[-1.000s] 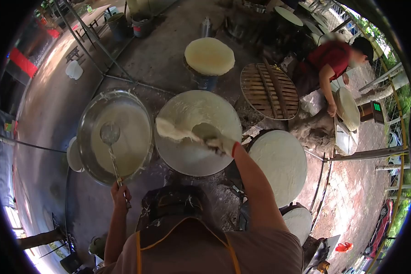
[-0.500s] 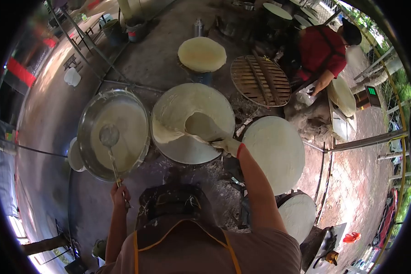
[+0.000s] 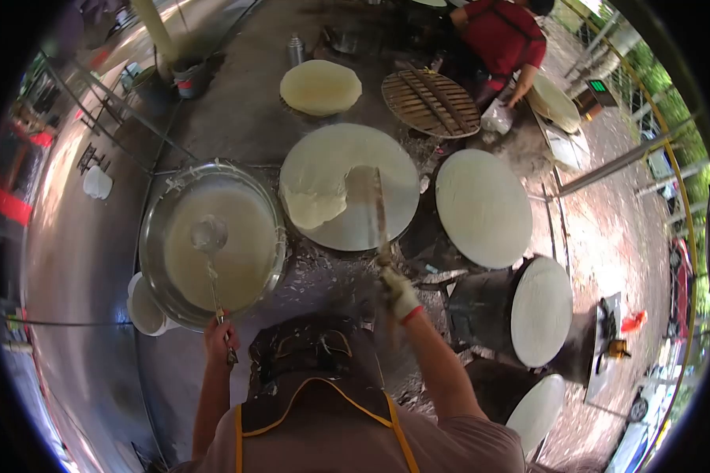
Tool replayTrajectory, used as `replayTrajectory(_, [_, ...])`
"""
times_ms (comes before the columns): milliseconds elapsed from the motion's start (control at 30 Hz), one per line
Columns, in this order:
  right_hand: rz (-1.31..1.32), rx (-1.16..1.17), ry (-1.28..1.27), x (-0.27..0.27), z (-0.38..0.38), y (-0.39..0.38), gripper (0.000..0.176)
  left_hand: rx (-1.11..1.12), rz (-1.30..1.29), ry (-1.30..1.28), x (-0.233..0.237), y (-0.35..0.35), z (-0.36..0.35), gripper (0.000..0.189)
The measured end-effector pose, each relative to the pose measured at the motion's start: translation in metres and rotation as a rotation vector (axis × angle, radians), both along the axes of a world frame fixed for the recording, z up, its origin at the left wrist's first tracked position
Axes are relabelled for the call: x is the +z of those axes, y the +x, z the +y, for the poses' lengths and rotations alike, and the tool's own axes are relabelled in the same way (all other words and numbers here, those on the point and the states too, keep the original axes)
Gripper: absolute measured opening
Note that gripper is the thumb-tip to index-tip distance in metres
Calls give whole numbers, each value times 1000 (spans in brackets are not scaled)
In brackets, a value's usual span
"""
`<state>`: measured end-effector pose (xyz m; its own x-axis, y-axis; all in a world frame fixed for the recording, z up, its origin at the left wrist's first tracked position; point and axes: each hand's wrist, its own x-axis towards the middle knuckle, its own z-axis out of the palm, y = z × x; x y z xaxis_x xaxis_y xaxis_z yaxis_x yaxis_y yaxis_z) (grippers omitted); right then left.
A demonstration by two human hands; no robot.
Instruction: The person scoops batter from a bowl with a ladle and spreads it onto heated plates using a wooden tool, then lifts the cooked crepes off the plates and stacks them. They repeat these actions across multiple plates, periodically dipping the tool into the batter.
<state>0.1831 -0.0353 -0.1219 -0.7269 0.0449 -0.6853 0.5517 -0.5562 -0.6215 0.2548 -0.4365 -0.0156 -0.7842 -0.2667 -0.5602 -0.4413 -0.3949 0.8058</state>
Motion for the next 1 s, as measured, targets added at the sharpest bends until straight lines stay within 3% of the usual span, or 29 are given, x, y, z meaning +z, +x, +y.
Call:
replayTrajectory(133, [100, 297, 28, 10, -151, -14, 23, -138, -18, 69, -11, 11, -63, 33])
replayTrajectory(200, [145, 243, -17, 2, -204, -46, 34, -171, -36, 76, -6, 20, -87, 35])
replayTrajectory(300, [203, -140, 313, -37, -233, -52, 38, -145, -85, 113, 0, 31, -120, 38])
replayTrajectory(333, [177, -112, 554, -9, -239, -30, 38, -139, -63, 122, 3, 36, -128, 39])
replayTrajectory(433, [-152, -154, 862, 1, -302, -17, 39, -141, -8, 143, 3, 42, -143, 42])
replayTrajectory(467, [-65, -203, 773, -10, -314, -24, 40, -146, 1, 144, 1, 43, -145, 42])
replayTrajectory(533, [48, 115, 1049, -31, -298, -34, 37, -152, 8, 146, 4, 45, -149, 43])
replayTrajectory(600, [-48, -32, 986, -9, -274, -37, 36, -159, 10, 164, 14, 42, -147, 42])
replayTrajectory(667, [-98, -128, 814, -41, -251, -36, 41, -184, 38, 201, 12, 41, -149, 41])
replayTrajectory(733, [-137, -269, 655, -29, -251, -34, 42, -200, 41, 230, 12, 43, -148, 40])
replayTrajectory(833, [-54, -114, 946, -14, -260, -18, 29, -205, 18, 264, 16, 42, -140, 36])
replayTrajectory(900, [106, 112, 1120, -36, -232, -1, 32, -204, 11, 307, 20, 41, -127, 32])
replayTrajectory(967, [-114, -28, 846, -27, -202, 5, 34, -228, 51, 312, 16, 41, -119, 26])
replayTrajectory(1000, [-22, -135, 785, -67, -191, 0, 36, -235, 64, 312, 15, 45, -113, 23])
